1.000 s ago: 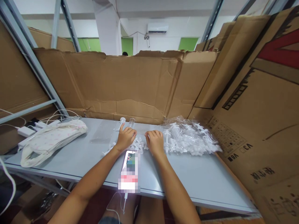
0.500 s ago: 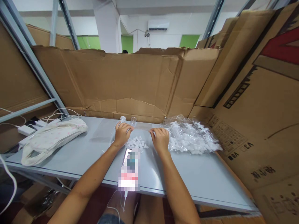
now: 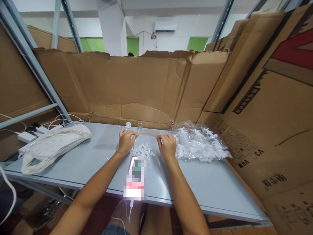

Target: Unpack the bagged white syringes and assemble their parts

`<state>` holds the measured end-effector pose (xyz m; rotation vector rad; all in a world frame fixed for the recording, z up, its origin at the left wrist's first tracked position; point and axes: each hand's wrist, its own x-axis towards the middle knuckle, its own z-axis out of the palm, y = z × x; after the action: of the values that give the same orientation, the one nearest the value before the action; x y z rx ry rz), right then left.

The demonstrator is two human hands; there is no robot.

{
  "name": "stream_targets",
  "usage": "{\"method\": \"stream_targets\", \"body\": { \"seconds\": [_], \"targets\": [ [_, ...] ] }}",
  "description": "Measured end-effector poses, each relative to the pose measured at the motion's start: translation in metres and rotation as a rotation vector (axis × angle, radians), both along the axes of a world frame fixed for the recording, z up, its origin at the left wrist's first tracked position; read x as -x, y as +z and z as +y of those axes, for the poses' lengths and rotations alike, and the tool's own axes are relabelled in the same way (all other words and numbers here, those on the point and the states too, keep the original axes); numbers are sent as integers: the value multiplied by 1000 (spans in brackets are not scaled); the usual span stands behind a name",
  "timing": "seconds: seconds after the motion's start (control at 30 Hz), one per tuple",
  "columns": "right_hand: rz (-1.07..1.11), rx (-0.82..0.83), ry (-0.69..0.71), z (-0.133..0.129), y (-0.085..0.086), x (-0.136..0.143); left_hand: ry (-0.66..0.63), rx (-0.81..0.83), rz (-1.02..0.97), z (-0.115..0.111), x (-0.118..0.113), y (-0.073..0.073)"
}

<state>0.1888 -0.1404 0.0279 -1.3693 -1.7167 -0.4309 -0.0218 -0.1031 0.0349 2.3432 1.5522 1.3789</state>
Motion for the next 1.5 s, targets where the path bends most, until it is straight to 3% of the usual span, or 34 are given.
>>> {"method": "stream_targets", "body": {
  "seconds": [0.23,0.33,0.53,0.63,0.83,1.0,1.13,1.23,1.33,1.4,1.5],
  "targets": [
    [72,-9,31,-1,0,1,-57,54,-102,0,0,3],
    [231,57,34,-1,1,2,-85,77,-177,-1,0,6],
    [907,344,389,3,2,6,-85,88,-205,-4,1,12],
    [1103,490,524,6,2,4,-112,46,-191,-6,2,15],
    [1273,631,649,9,1,0,-316,-46,-180,-16,7,26],
    [1374,651,754,6,7,1,-424,-101,31,-35,15,31],
    [1343,636,788,1,8,4,-502,-65,176,-46,24,28],
    [1327,558,766,-1,7,6,-440,28,98,-43,32,20],
    [1315,472,812,-2,7,10,-387,255,-217,-33,39,12],
    [1301,437,855,-2,7,13,-465,482,-410,-27,42,9],
    [1278,434,897,-2,5,19,-666,763,-538,-22,41,10]
  ]
}}
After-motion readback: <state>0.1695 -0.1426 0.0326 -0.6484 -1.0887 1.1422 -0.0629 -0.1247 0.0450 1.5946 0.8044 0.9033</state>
